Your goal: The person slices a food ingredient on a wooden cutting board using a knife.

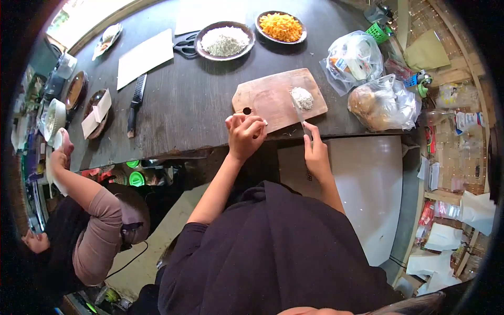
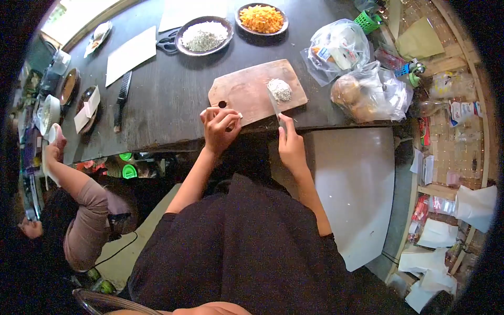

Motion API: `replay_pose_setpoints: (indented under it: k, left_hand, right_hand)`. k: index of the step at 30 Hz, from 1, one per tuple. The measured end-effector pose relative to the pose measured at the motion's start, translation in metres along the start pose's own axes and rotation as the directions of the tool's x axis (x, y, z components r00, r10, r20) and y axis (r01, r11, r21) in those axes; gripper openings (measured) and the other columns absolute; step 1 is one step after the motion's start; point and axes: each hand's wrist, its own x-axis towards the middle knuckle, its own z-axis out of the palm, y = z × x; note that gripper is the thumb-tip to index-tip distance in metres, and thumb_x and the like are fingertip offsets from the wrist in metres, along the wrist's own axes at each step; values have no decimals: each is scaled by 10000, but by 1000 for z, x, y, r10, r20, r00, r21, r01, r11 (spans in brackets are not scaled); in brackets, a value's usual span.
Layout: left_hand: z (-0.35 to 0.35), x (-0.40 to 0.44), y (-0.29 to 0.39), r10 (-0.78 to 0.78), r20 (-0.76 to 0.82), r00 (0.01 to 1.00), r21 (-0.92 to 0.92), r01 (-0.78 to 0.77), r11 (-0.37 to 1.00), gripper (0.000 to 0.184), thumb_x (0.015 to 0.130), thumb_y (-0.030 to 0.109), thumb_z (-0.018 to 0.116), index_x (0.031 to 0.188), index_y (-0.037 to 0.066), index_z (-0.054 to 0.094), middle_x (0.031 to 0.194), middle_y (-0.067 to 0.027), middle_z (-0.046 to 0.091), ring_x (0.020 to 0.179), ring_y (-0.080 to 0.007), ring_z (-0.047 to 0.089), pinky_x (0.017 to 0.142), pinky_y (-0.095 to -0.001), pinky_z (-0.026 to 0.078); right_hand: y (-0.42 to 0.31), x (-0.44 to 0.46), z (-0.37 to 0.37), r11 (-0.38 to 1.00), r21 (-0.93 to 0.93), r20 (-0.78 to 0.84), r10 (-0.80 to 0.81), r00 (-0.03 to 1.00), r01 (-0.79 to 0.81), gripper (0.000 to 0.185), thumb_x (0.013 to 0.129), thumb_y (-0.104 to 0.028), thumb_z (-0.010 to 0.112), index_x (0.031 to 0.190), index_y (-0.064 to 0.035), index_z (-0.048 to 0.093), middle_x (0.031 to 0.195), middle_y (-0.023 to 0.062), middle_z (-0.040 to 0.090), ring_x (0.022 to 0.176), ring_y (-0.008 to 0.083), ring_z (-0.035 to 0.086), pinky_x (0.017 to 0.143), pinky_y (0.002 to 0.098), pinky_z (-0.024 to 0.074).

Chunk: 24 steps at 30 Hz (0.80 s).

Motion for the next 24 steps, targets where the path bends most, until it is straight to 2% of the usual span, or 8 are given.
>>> replay_pose_setpoints:
  k: [2, 4, 6, 12, 14, 15, 22, 24]
  left_hand:
    - [1, 0, 2, 6, 0, 1000, 11, -6, 1000, 126, 705, 147, 767, 792, 186, 684, 922, 94, 689, 902, -194, 552, 883, -374, 346]
    - [3, -3, 5, -19, -34, 999, 52, 21, 998, 123, 708, 155, 772, 791, 185, 687, 929, 91, 695, 910, -193, 555, 885, -377, 347]
    - [4, -3, 8, -27, -26, 999, 68, 29, 997, 118, 709, 158, 777, 788, 182, 691, 933, 89, 701, 913, -191, 559, 885, -376, 349]
    - [-9, 8, 23, -49, 57, 997, 204, 36, 978, 66, 767, 175, 787, 779, 185, 723, 926, 101, 729, 887, -165, 552, 868, -348, 341]
    - [-6, 7, 23, -50, 63, 997, 247, 33, 968, 60, 780, 191, 786, 788, 186, 727, 924, 103, 731, 881, -166, 552, 868, -346, 336]
    - [-6, 7, 25, -51, 58, 997, 262, 34, 965, 59, 782, 195, 786, 786, 187, 727, 923, 102, 733, 878, -166, 552, 864, -346, 335]
    - [-4, 1, 29, -51, 26, 998, 315, 41, 948, 59, 783, 191, 783, 778, 188, 725, 909, 101, 734, 863, -168, 555, 853, -344, 336]
    - [-2, 2, 29, -66, 28, 997, 308, 54, 950, 69, 773, 181, 784, 769, 183, 716, 911, 95, 734, 878, -166, 566, 858, -345, 336]
  right_hand:
    - [-1, -5, -5, 997, 57, -42, -42, 998, 45, 342, 1015, -146, 483, 1357, -161, 466, 975, 253, 668, 891, 484, 626, 689, 481, 497]
    - [-6, -13, -11, 994, 75, 148, 61, 987, -73, 356, 1009, -148, 492, 1362, -180, 464, 890, 262, 657, 809, 482, 633, 652, 510, 480]
    - [9, -21, -7, 999, 43, 212, -4, 977, -6, 363, 1001, -144, 499, 1358, -199, 461, 872, 285, 644, 807, 482, 634, 658, 549, 467]
    - [39, 0, -34, 990, 97, 88, -112, 990, 103, 322, 1015, -146, 497, 1334, -186, 471, 906, 257, 667, 861, 471, 647, 686, 484, 510]
    - [24, -2, -53, 991, 134, 178, 4, 984, -29, 320, 1018, -146, 506, 1336, -160, 470, 859, 238, 660, 737, 424, 666, 656, 430, 493]
    - [28, -6, -52, 978, 206, 188, -23, 982, -16, 327, 1021, -156, 511, 1344, -144, 466, 755, 191, 609, 593, 285, 606, 607, 368, 457]
    - [40, -34, -40, 924, 374, 283, -32, 959, -80, 364, 998, -124, 558, 1347, -144, 456, 665, 51, 466, 570, 117, 469, 553, 307, 404]
    - [39, -37, -43, 889, 398, 370, 70, 926, -226, 385, 986, -103, 578, 1347, -146, 452, 672, 29, 463, 580, 107, 466, 551, 299, 401]
